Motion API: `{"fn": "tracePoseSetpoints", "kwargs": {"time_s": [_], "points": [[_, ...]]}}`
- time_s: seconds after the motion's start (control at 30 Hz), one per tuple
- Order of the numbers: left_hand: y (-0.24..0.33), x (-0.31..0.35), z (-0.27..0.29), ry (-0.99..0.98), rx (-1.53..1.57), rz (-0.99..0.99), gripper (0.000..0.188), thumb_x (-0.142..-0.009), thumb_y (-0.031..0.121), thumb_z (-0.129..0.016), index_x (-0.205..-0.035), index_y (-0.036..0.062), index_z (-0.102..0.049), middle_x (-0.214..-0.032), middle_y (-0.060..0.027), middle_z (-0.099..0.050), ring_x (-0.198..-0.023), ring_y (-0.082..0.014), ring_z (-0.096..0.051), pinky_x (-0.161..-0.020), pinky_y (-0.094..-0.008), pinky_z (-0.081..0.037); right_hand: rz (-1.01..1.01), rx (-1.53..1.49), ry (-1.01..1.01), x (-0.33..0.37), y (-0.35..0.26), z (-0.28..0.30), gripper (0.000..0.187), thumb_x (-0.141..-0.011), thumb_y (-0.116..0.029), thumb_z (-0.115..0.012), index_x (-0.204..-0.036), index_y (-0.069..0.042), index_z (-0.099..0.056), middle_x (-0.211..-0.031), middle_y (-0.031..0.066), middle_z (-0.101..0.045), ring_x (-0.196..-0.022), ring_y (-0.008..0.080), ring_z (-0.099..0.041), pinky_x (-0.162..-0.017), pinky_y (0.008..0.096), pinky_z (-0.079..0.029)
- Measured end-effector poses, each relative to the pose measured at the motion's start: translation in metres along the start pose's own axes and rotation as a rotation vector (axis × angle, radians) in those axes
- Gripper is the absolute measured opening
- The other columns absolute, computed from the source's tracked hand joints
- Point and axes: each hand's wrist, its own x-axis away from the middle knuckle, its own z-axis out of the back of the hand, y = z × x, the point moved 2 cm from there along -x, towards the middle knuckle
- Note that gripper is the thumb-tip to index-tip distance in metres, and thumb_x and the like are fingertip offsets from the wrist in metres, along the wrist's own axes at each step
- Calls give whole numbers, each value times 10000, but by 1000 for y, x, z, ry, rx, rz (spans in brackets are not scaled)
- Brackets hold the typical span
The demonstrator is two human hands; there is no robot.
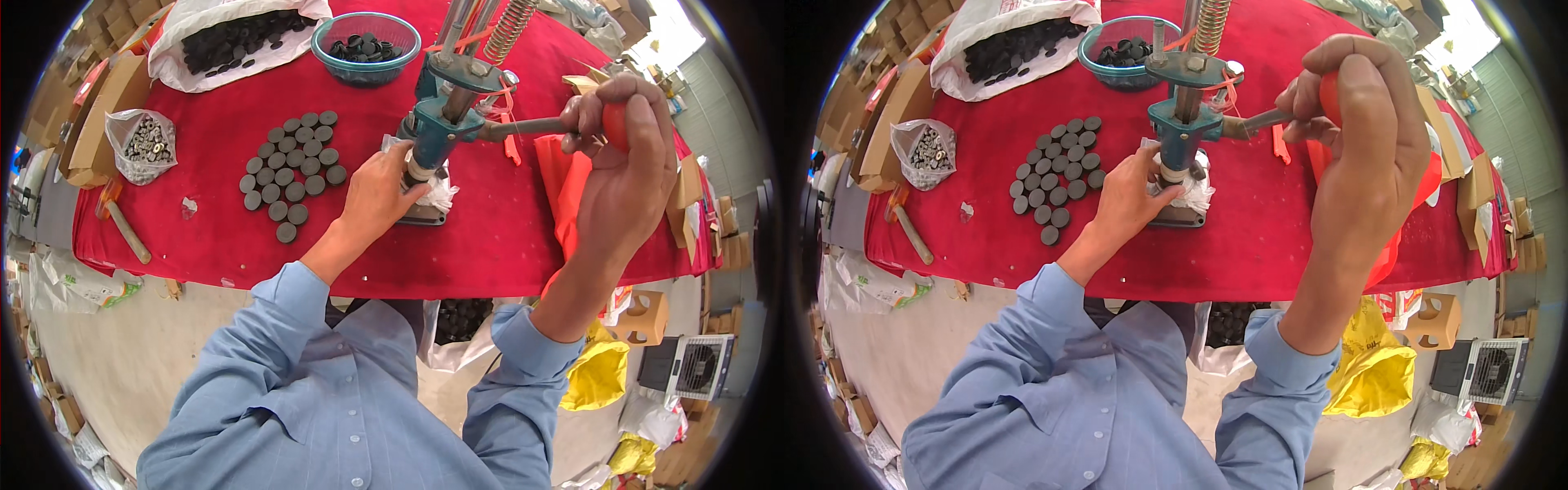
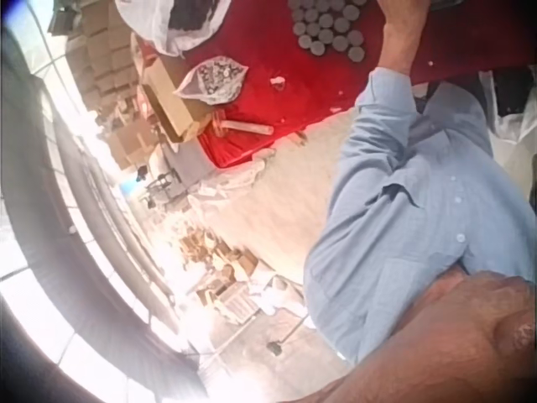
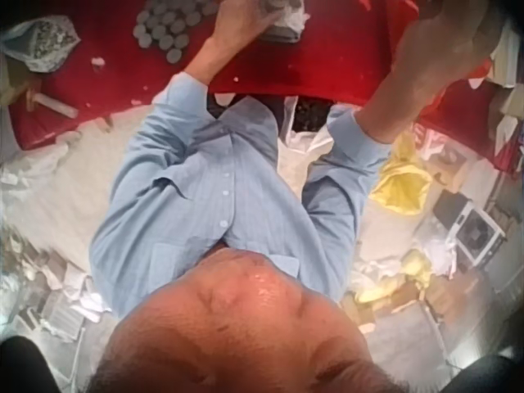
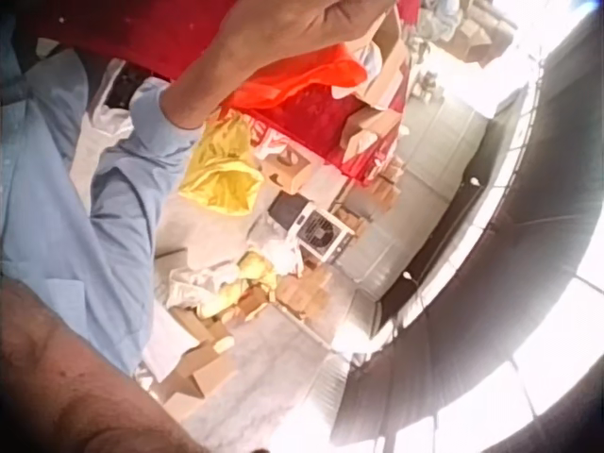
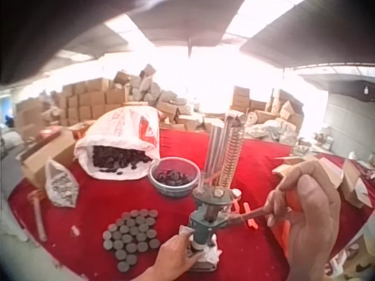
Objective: The person arranges small, round, dark gray objects on a red tablecloth. They then use a manual press tool to process these objects one by one, placing each into the press, operating the handle, and removing the processed item.
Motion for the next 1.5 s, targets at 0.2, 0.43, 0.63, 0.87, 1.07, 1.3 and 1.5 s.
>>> {"fn": "tracePoseSetpoints", "kwargs": {"time_s": [0.2, 0.43, 0.63, 0.87, 1.07, 1.3, 1.5], "points": [[-2, 5, 9, 37, -54, -24, 560, -798, 226, -890, -1263, 49, -633, -1080, -141, -707, -992, -341, -678, -844, -445, -549, 231, -78, 22, 53, 14, 9, 206, -1025, -181, -496, -962, -2, -576, -793, 126, -585, -702, 235, -594, -618, 331, -524], [-41, 48, 75, -33, -551, 13, 350, -847, 129, -808, -1182, 71, -725, -1215, -95, -667, -1073, -312, -622, -924, -447, -506, 371, 56, 59, 173, 60, 11, 206, -1025, -287, -585, -1000, -90, -532, -837, 131, -542, -849, 321, -618, -671, 394, -572], [-44, 67, 86, -108, -457, 58, 346, -855, 118, -794, -1199, 94, -763, -1252, -85, -661, -1026, -290, -608, -901, -429, -510, 389, 47, 8, 145, 54, 15, 222, -1011, -275, -615, -1014, -76, -515, -837, 133, -543, -850, 319, -621, -685, 389, -577], [-53, 55, 71, -78, -402, -17, 313, -852, 157, -811, -1155, 95, -763, -1228, -90, -724, -957, -290, -643, -861, -418, -523, 303, 45, -4, 63, 17, 8, 108, -1014, -103, -548, -1051, -2, -549, -848, 131, -605, -737, 192, -612, -712, 355, -562], [-55, 33, 55, -59, -367, 171, 259, -842, 211, -842, -1002, 71, -695, -1043, -81, -777, -718, -251, -674, -684, -392, -533, 114, 34, 25, -2, 7, -4, 153, -1005, -124, -606, -1044, 15, -657, -780, 57, -636, -674, 109, -627, -597, 250, -491], [-13, 17, 26, 0, 4, 133, 535, -817, 216, -898, -1199, 45, -566, -1018, -137, -776, -654, -215, -714, -594, -379, -553, -11, 186, -18, -37, 12, -5, 252, -1032, -257, -596, -1098, -29, -678, -792, 16, -612, -757, 110, -641, -579, 235, -397], [-7, 2, -6, -22, 5, 28, 661, -812, 226, -906, -1309, 46, -507, -1031, -135, -773, -710, -261, -735, -625, -391, -577, -30, 147, -1, -36, 14, -4, 233, -1024, -242, -600, -1066, -22, -666, -773, 26, -595, -739, 113, -620, -571, 249, -389]]}}
